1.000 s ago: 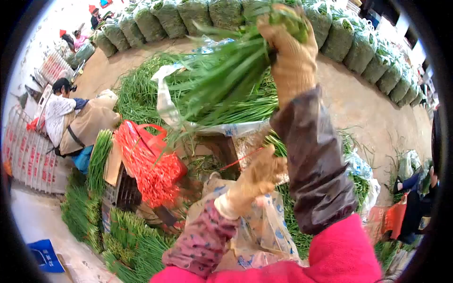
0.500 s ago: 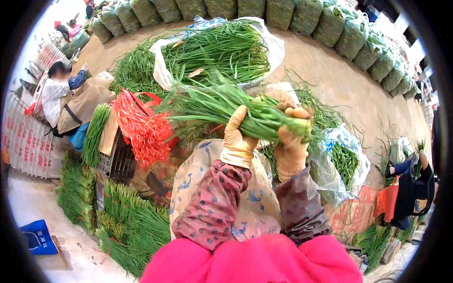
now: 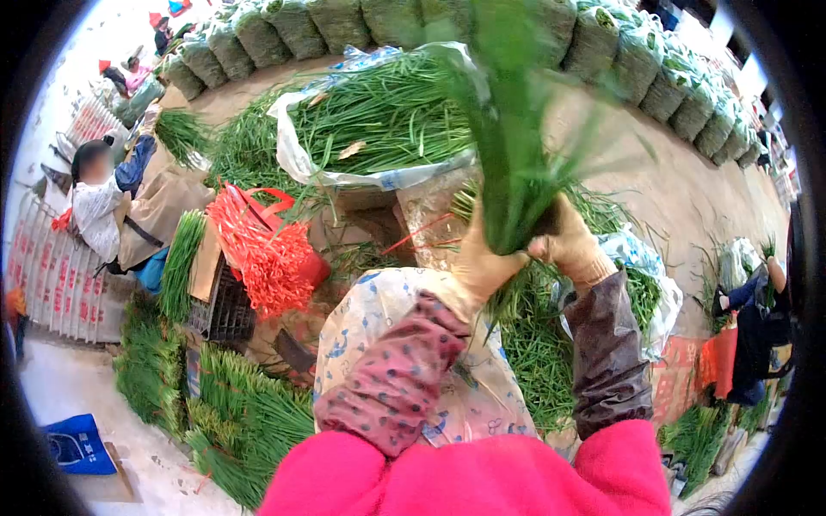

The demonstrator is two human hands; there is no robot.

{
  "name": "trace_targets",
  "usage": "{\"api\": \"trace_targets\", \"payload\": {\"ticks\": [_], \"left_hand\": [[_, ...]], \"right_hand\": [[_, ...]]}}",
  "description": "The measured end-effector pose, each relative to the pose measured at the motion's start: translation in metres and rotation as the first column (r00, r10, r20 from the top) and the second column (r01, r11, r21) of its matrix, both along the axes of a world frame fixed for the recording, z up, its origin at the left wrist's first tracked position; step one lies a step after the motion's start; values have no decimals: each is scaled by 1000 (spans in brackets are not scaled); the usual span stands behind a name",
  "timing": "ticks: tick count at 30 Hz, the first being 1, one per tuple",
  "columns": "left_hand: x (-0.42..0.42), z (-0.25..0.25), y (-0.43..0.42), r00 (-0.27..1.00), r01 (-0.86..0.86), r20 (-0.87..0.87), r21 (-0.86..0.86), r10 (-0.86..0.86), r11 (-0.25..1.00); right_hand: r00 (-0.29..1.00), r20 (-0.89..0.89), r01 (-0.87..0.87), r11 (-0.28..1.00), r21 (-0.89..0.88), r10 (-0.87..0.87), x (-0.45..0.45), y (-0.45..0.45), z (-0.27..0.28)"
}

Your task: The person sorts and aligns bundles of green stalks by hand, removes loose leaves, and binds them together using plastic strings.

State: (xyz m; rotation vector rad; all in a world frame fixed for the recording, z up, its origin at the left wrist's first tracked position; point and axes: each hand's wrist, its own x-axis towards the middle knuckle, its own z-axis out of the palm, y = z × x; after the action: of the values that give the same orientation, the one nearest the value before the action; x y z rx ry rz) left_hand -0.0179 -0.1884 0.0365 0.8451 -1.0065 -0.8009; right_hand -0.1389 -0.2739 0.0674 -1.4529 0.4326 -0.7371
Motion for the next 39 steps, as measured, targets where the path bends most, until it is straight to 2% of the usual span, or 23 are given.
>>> {"api": "trace_targets", "payload": {"ticks": [1, 2, 3, 5, 7, 8, 10, 12, 13, 16, 20, 23, 24, 25, 27, 28, 29, 31, 32, 33, 34, 35, 39], "left_hand": [[2, 7, -8, 966, 114, -242, 77, -92, 991], [4, 15, -17, 863, 209, -491, 128, -121, 969], [14, 17, -28, 346, 531, -922, 40, -174, 846], [24, 11, -35, 407, 493, -904, 98, -129, 865], [41, -29, -44, 400, 463, -910, 100, -107, 881], [49, -54, -49, 391, 450, -915, 99, -96, 887], [53, -97, -60, 358, 442, -930, 87, -86, 893], [48, -110, -56, 329, 448, -943, 104, -56, 888], [54, -116, -48, 327, 452, -945, 128, -31, 883], [59, -101, -46, 386, 499, -920, 147, -67, 854], [52, -83, -51, 391, 422, -920, 204, 25, 883], [51, -76, -47, 327, 419, -945, 148, 3, 896], [55, -64, -39, 967, 165, -253, 538, -29, 827], [59, -54, -27, 737, -305, 659, 523, -150, 796], [62, -53, -7, 722, -346, 679, 519, -132, 781], [62, -45, 4, 609, -455, 785, 226, 115, 861], [60, -45, 17, 602, -455, 791, 225, 111, 862], [56, -42, 39, 986, 46, 105, 583, -131, 811], [54, -38, 44, 986, 42, 109, 583, -129, 812], [51, -30, 47, 886, 446, -224, 646, -406, 619], [48, -24, 49, 623, 770, -541, 553, -565, 319], [43, -37, 51, 532, 813, -563, 549, -632, 196], [12, -67, 61, 516, 853, -669, 348, -534, 388]], "right_hand": [[950, -307, -19, 994, 112, 53, 4, -1, 26], [973, -229, 51, 991, 128, -21, 11, -2, 18], [983, -152, 123, 981, 150, -100, 17, -3, 10], [986, -135, 125, 976, 176, -102, 30, -13, 2], [948, -286, 133, 990, -48, -141, 37, -26, -33], [993, -33, 118, 959, 257, -114, 45, -4, -10], [918, -395, -75, 967, -244, -29, 42, -41, -112], [788, -612, -198, 912, -360, -70, 46, -40, -123], [778, -628, -164, 960, -228, -16, 43, -34, -118], [869, -494, -189, 910, -369, -19, 48, -38, -121], [979, -82, -188, 982, -28, 186, 75, -16, -67], [928, -246, 131, 862, -490, -280, 88, -23, -67], [872, -256, 213, 794, -569, -418, 92, -29, -70], [820, -258, 306, 772, -557, -511, 98, -39, -74], [821, -164, 529, 836, -145, -547, 99, -46, -68], [765, -148, 569, 766, -298, -626, 95, -46, -60], [830, 59, 547, 787, -287, -555, 93, -49, -62], [875, -141, 368, 827, -426, -462, 81, -35, -43], [905, -86, 359, 855, -373, -418, 81, -30, -54], [928, -24, 343, 881, -326, -371, 81, -26, -72], [897, -183, 357, 904, -235, -402, 81, -18, -80], [900, -172, 355, 903, -241, -400, 75, -18, -82], [821, 199, 519, 845, 128, -535, 56, 11, -53]]}}
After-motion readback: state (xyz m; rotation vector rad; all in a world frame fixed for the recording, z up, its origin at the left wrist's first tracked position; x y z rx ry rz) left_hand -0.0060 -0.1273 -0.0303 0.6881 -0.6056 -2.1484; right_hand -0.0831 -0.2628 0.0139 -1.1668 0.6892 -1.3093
